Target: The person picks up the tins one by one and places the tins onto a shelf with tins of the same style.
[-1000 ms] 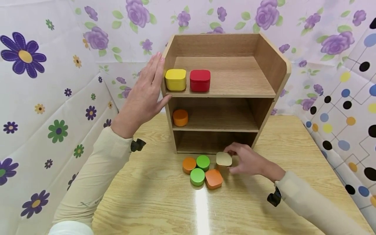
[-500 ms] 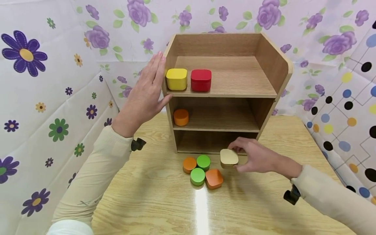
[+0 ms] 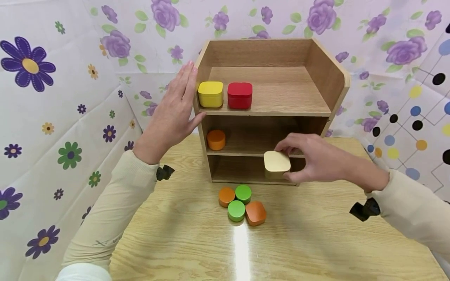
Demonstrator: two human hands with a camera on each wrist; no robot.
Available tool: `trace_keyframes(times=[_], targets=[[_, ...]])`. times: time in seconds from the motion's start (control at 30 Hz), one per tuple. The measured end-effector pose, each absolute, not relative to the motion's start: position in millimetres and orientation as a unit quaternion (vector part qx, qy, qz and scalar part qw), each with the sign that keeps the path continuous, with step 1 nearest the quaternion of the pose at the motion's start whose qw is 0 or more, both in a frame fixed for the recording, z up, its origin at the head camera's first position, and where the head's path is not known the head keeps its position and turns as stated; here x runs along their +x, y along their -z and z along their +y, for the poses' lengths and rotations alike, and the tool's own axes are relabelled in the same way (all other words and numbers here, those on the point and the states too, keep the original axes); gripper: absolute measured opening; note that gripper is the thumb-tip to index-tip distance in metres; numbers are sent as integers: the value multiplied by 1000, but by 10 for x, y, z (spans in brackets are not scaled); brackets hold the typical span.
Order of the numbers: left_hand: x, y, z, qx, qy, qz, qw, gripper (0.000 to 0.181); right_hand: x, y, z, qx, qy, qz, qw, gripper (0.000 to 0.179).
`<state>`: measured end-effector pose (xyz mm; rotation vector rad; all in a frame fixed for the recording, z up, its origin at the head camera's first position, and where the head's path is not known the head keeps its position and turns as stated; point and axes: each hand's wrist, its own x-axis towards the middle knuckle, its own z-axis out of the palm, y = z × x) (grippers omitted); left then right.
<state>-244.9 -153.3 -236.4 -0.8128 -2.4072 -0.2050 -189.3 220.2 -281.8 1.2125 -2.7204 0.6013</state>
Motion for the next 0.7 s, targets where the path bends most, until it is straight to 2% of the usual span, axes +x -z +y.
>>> trace_keyframes(times=[0.4,0.7], targets=[[-2445,2359,-1532,-308,75,-901,297,103,-1944,2076,2130,414,-197,-884,93,54],[-2443,2372,-1538,-312,77,-898,301,102,-2057,1713,2105,416,-179,-884,121,53]])
